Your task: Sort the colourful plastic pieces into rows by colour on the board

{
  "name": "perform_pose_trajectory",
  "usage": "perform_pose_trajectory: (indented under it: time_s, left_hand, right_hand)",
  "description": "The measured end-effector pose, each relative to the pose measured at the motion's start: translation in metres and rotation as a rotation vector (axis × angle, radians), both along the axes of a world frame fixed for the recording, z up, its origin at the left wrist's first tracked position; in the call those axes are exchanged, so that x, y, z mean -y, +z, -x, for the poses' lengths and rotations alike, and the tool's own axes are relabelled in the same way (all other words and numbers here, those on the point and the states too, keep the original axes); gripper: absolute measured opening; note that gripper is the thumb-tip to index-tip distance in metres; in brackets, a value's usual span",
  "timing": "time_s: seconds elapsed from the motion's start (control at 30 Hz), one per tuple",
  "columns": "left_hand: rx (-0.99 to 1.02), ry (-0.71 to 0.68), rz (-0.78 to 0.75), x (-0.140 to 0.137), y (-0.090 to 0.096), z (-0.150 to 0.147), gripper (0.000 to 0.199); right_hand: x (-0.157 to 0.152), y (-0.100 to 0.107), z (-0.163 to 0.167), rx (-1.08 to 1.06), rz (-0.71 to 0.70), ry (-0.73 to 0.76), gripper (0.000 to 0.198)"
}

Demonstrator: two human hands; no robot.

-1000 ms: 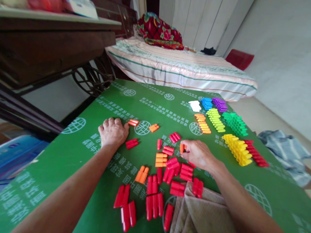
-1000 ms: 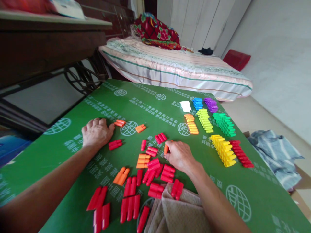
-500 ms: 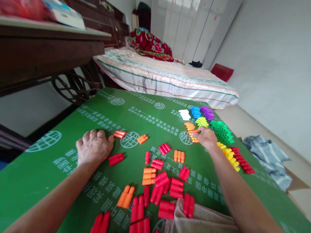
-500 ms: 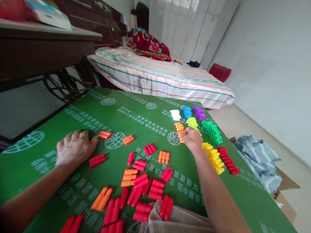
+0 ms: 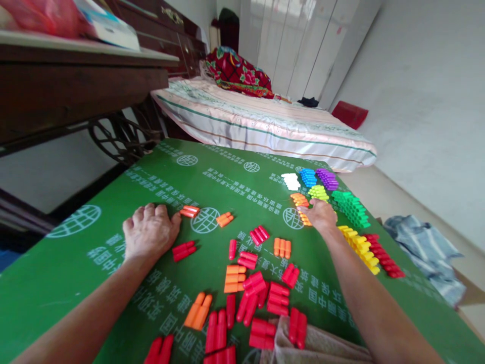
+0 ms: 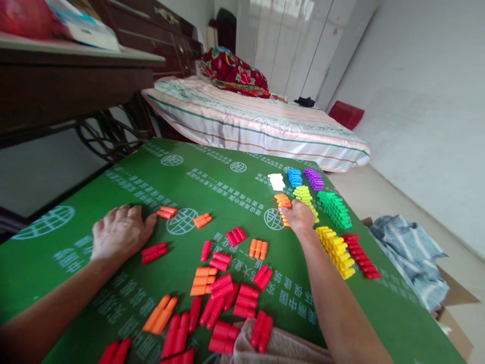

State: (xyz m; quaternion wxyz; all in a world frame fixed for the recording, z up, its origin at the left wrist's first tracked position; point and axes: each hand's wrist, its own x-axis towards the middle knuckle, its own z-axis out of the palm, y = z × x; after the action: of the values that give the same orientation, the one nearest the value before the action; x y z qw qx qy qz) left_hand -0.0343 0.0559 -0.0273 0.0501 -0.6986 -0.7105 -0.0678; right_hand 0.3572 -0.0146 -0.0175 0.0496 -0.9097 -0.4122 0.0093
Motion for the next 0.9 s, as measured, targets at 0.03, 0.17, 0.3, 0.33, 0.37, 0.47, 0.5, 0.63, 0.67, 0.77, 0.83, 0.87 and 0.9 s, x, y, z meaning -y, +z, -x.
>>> perform_pose_trajectory:
  time_s: [0.03,0.17,0.3,0.33,0.37,0.47,0.5,0.63,0.67,0.77,0.83,0.87,0.9]
  left_hand:
    - [0.004,-0.002,-0.001,0.0,0.0,0.0,0.061]
    - [0.02,-0.001,0.0,0.0,0.0,-0.001,0.061]
    - [0.028,0.0,0.0,0.002,0.001,-0.003,0.059]
    - [0.03,-0.002,-0.001,0.002,0.001,-0.003,0.059]
    - [0.031,-0.005,-0.002,0.003,0.001,-0.003,0.058]
    - [0.037,-0.019,-0.001,0.004,0.001,-0.002,0.058]
    - [0.039,-0.023,-0.001,0.005,0.001,-0.002,0.059]
    - [0.047,-0.017,-0.009,0.005,0.0,-0.003,0.058]
    - [0.05,-0.013,-0.012,0.005,-0.001,-0.003,0.058]
    - [0.058,-0.005,-0.014,0.005,-0.002,-0.005,0.058]
    - [0.061,-0.004,-0.014,0.005,-0.003,-0.006,0.058]
    - [0.061,-0.004,-0.014,0.006,-0.003,-0.006,0.058]
    - [0.059,-0.003,-0.015,0.006,-0.004,-0.006,0.058]
  right_hand:
    - [0.002,0.0,0.0,-0.011,0.006,0.001,0.049]
    - [0.01,-0.001,0.0,-0.034,0.03,0.011,0.05]
    - [0.014,0.0,0.002,0.007,0.025,0.018,0.05]
    - [0.013,0.001,0.003,0.016,0.022,0.019,0.05]
    - [0.012,0.002,0.003,0.022,0.02,0.02,0.049]
    - [0.008,0.005,0.002,0.018,0.024,0.013,0.048]
    - [0.007,0.006,0.002,0.012,0.027,0.013,0.048]
    - [0.01,0.01,0.004,0.013,0.035,0.026,0.052]
    - [0.013,0.01,0.007,0.024,0.036,0.031,0.053]
    - [0.024,0.012,0.025,0.051,0.026,0.104,0.048]
    - [0.035,0.016,0.045,-0.016,0.002,0.262,0.04]
    - [0.042,0.019,0.058,-0.079,-0.005,0.367,0.035]
    - [0.048,0.023,0.071,-0.156,-0.001,0.484,0.031]
